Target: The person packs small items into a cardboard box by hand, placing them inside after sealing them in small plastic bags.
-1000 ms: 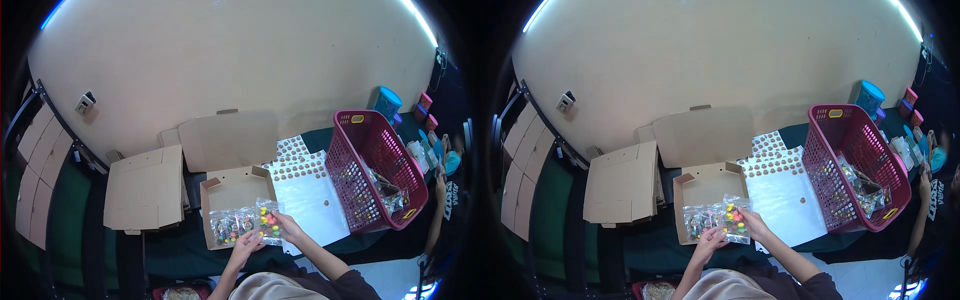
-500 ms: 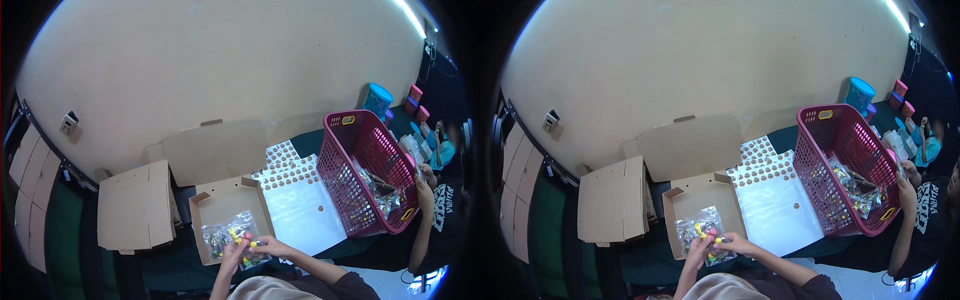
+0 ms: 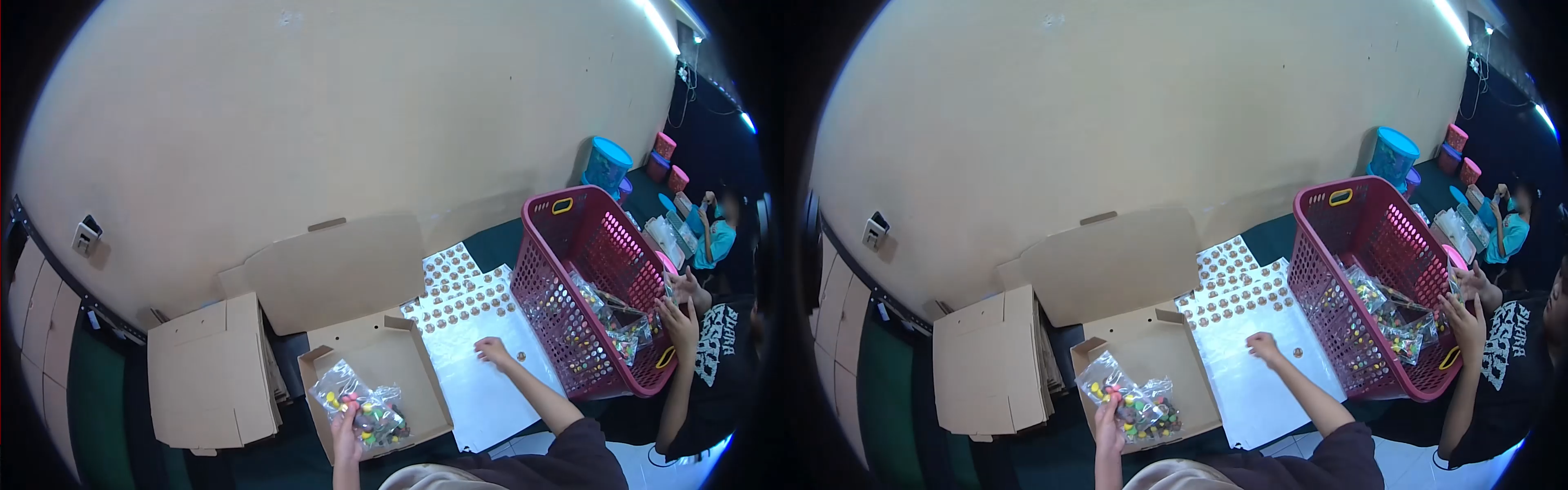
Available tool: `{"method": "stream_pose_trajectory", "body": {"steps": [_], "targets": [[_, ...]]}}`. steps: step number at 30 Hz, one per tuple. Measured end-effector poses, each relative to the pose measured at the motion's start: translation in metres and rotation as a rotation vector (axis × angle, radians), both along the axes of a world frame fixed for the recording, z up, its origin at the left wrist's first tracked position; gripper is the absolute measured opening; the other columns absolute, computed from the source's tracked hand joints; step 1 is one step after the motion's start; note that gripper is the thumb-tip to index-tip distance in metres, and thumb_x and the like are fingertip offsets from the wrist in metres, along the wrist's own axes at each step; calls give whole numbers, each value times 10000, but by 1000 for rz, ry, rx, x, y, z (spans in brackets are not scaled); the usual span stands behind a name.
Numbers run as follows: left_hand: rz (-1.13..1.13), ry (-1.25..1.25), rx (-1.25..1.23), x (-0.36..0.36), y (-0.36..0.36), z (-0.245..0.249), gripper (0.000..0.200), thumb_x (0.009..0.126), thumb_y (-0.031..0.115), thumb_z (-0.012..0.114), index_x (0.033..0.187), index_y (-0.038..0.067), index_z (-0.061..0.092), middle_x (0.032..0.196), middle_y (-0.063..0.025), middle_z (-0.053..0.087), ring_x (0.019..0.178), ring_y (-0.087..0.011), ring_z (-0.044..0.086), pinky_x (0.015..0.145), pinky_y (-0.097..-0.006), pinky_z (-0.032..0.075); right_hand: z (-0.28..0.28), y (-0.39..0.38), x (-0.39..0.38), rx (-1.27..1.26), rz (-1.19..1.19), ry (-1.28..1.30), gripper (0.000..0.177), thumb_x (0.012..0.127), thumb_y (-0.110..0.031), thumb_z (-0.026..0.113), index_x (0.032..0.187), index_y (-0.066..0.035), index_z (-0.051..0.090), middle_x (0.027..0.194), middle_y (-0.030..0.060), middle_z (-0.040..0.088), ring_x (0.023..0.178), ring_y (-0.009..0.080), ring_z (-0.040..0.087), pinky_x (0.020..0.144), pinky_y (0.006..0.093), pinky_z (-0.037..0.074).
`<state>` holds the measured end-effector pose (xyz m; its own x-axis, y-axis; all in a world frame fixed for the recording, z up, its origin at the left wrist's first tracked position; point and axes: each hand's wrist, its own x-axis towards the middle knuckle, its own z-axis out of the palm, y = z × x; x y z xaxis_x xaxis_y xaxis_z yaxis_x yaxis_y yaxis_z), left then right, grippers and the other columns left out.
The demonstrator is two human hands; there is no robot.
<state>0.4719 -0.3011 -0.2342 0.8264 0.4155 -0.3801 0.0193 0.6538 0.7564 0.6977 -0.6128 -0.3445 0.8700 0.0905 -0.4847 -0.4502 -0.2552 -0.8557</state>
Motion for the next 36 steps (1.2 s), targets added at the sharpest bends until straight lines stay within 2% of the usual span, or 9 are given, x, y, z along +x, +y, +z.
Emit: {"method": "stream_pose_trajectory", "body": {"steps": [3, 7, 9, 12, 13, 19, 24, 29, 36], "targets": [[-7, -1, -7, 1, 1, 4, 145, 848, 173, 538, 950, 71, 556, 833, 12, 568, 713, -62, 538, 588, -195, 448, -88, -42, 64, -386, -175, -278, 126, 717, -116, 554, 784, -36, 624, 711, 68, 618, 589, 146, 574, 516, 276, 456], [2, 68, -10, 2, 0, 0, 172, 842, 214, 546, 914, 59, 558, 823, 1, 567, 705, -85, 538, 530, -211, 432, -96, -65, 96, -547, -206, -464, 149, 700, -99, 570, 820, -64, 650, 727, 114, 625, 712, 236, 603, 663, 326, 462], [26, 75, -1, 7, -1, -13, 171, 841, 222, 547, 884, 57, 558, 790, -7, 566, 648, -86, 540, 489, -202, 426, -107, -72, 108, -684, -106, -487, 244, 706, -113, 584, 943, -66, 619, 845, 158, 601, 833, 293, 577, 751, 353, 445], [58, 133, 29, 12, -3, -10, 156, 844, 209, 542, 862, 55, 559, 779, -12, 567, 620, -85, 540, 462, -198, 420, -69, -60, 100, -829, -97, -330, 344, 717, -121, 585, 1054, -67, 546, 984, 189, 533, 936, 322, 523, 817, 364, 419], [48, 131, 25, 12, -1, -11, 135, 843, 183, 542, 862, 51, 557, 782, -15, 568, 662, -91, 549, 526, -213, 445, -74, -62, 111, -788, -76, -235, 376, 727, -134, 581, 1088, -75, 493, 1063, 202, 462, 990, 339, 480, 837, 383, 404], [85, 108, 43, 25, -5, -17, 139, 840, 149, 544, 918, 34, 547, 815, -13, 568, 763, -93, 542, 706, -245, 447, -80, -50, 119, -896, -163, -209, 194, 790, -173, 523, 973, -119, 486, 1052, 182, 433, 968, 333, 481, 779, 423, 433], [73, 96, 9, 33, -14, -12, 171, 840, 147, 543, 966, 32, 539, 834, -6, 568, 778, -86, 540, 721, -241, 443, -85, -53, 117, -901, -179, -271, 189, 775, -140, 541, 951, -114, 477, 1020, 176, 439, 949, 340, 484, 775, 427, 429], [30, 155, 99, 34, -17, -14, 198, 844, 163, 534, 996, 35, 538, 839, -9, 576, 731, -74, 556, 578, -210, 468, -78, -45, 110, -885, -237, -383, 215, 714, -41, 588, 892, -58, 470, 992, 169, 441, 918, 342, 487, 768, 416, 415], [-34, 153, 64, 31, -14, -17, 214, 838, 174, 540, 1010, 48, 535, 789, -12, 587, 617, -80, 570, 437, -193, 452, -67, -44, 109, -856, -203, -310, 166, 766, -55, 514, 930, -43, 493, 1001, 167, 452, 947, 328, 485, 777, 421, 422]]}}
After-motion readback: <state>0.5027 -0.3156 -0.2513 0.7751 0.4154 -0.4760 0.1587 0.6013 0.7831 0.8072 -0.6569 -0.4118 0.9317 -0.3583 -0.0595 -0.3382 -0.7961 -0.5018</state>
